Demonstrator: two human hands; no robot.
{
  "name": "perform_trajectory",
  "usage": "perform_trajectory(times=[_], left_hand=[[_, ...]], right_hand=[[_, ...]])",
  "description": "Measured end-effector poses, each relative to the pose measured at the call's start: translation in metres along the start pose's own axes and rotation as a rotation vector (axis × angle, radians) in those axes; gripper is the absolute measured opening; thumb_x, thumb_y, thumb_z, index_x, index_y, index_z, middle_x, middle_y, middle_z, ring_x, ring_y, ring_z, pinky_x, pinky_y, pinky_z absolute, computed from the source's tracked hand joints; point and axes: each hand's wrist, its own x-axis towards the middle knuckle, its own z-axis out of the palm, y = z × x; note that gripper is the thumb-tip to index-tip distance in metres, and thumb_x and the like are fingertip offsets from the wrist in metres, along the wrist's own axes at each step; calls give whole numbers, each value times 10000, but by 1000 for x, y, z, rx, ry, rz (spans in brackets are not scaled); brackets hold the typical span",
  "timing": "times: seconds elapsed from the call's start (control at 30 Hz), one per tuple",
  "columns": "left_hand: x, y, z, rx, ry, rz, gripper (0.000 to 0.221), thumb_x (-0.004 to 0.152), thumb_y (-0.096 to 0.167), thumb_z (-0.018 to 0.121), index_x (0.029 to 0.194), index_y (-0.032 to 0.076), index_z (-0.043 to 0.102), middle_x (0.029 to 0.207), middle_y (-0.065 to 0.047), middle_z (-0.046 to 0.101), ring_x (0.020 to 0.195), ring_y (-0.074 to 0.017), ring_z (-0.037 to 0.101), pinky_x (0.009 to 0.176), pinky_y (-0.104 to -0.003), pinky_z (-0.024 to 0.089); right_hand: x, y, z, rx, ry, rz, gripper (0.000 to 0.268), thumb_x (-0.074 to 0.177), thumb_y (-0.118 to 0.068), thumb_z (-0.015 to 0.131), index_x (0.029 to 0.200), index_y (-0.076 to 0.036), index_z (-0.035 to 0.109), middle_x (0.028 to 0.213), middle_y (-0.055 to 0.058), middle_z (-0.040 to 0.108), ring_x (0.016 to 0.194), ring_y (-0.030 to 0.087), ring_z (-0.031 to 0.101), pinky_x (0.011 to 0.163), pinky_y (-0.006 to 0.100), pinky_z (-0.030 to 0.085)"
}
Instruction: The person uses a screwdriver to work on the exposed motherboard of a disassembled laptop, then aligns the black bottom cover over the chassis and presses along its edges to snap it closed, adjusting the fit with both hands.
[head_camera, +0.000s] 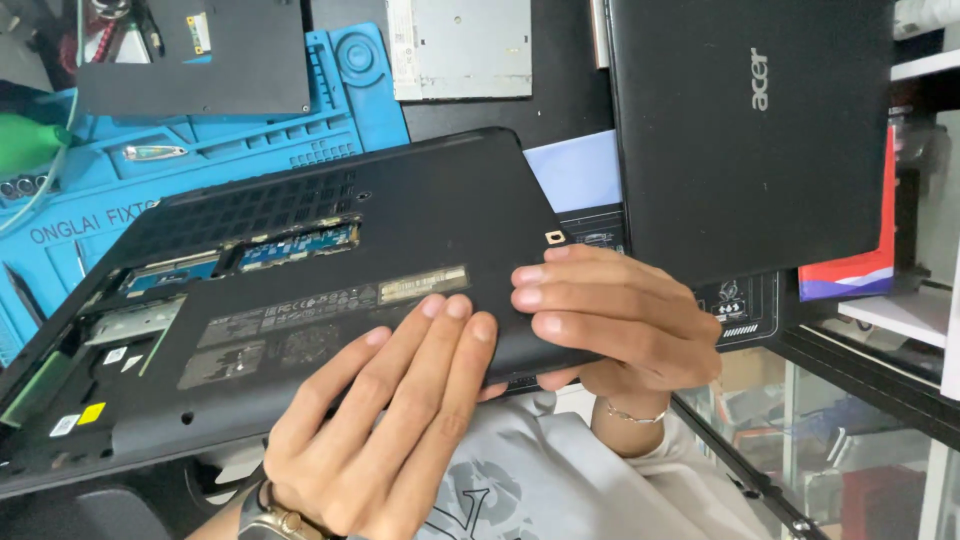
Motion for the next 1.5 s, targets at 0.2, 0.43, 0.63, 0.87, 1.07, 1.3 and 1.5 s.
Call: perform_trajectory(times=[0.2, 0.43, 0.63, 0.87, 1.07, 1.3, 1.5], left_hand=[[-2, -1, -1, 1, -30, 7, 255, 972, 153, 703, 1172, -2, 742, 1120, -123, 750, 1073, -218, 726, 892, -306, 527], [-2, 3, -1, -46, -28, -39, 273, 962, 191, 736, 1169, 14, 741, 1125, -107, 746, 1075, -221, 722, 932, -351, 532], [-7, 10, 8, -32, -23, -58, 262, 992, 224, 747, 1176, 38, 758, 1154, -98, 753, 1106, -222, 724, 970, -360, 515], [-6, 15, 20, 39, 19, 11, 257, 1039, 267, 725, 1179, 56, 767, 1154, -79, 766, 1093, -187, 728, 967, -297, 486], [-16, 13, 28, 71, 74, 33, 179, 1050, 155, 709, 1188, 59, 771, 1170, -79, 778, 1105, -189, 735, 982, -298, 495], [7, 19, 9, -6, 9, -67, 228, 1002, 239, 731, 1150, 70, 763, 1130, -70, 772, 1076, -194, 730, 954, -308, 501], [5, 22, 10, -76, -36, -259, 339, 948, 349, 770, 1115, 54, 751, 1101, -85, 764, 1075, -215, 728, 1014, -391, 490]], right_hand=[[-1, 8, 2, 42, -28, -86, 356, 920, -330, 750, 1071, -15, 686, 1012, 172, 749, 997, 329, 770, 932, 481, 652], [-2, 4, 4, 71, 5, -53, 395, 935, -368, 746, 1062, -4, 658, 1009, 174, 744, 980, 329, 774, 925, 469, 649], [-16, 5, 10, 111, 80, 49, 378, 947, -387, 704, 1040, -21, 679, 1019, 172, 770, 999, 327, 794, 947, 467, 636], [-15, 7, 18, 156, 120, -45, 365, 958, -364, 709, 1009, -5, 678, 975, 193, 751, 961, 339, 776, 907, 514, 642], [-18, 11, 25, 136, 161, -43, 369, 980, -401, 666, 1043, -38, 660, 975, 162, 751, 951, 306, 771, 917, 485, 622], [-15, 12, 26, 143, 206, -60, 367, 973, -401, 667, 1051, -44, 634, 969, 161, 752, 930, 299, 772, 900, 477, 625], [-11, 11, 23, 217, 117, 25, 441, 960, -448, 687, 1069, -25, 627, 1014, 190, 738, 1018, 345, 760, 1015, 518, 579]])
